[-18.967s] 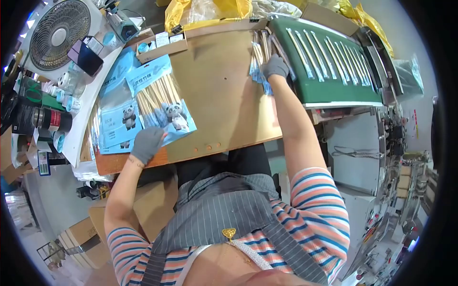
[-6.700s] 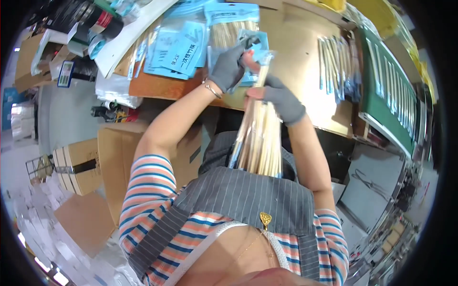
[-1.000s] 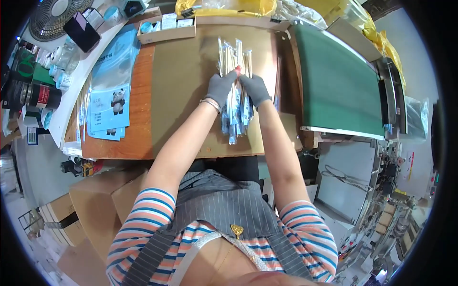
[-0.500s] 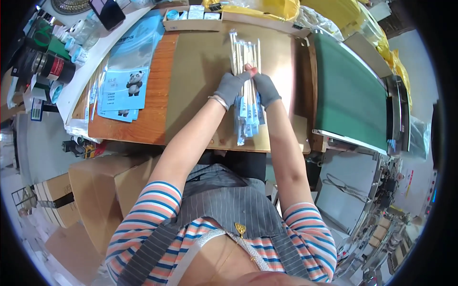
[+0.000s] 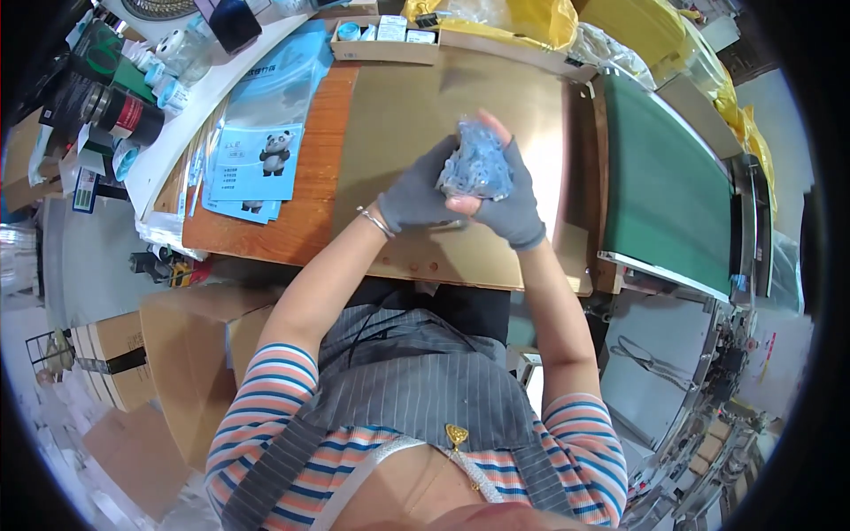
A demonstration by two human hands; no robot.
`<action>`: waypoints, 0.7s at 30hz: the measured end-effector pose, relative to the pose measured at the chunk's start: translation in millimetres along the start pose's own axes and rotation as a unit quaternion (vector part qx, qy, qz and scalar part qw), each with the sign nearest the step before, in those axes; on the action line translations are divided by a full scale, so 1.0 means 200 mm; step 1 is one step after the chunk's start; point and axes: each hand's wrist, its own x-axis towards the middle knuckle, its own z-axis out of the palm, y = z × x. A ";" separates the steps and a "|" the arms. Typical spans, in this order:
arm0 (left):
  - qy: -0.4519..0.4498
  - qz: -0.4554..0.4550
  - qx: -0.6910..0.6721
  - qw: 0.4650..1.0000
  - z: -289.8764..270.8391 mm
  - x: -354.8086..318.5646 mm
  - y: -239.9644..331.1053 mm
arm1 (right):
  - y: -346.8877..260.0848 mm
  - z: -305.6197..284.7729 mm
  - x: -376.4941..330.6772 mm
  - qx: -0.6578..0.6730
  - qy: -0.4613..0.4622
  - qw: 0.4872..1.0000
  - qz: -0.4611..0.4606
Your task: Packaging bundles of wooden sticks into plastic bags and then placing them into cardboard shipping boxes.
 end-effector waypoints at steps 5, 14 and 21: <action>-0.100 -0.079 -0.147 0.981 -0.05 -0.23 0.22 | -0.22 0.28 -0.12 0.015 0.073 0.991 0.111; -0.151 -0.247 -0.063 0.955 -0.21 -0.64 0.14 | 0.13 0.33 -0.16 0.308 -0.146 0.885 0.316; 0.259 -0.168 0.552 0.775 -1.26 -0.90 -0.39 | 0.15 0.42 -0.19 0.309 -0.071 0.894 0.316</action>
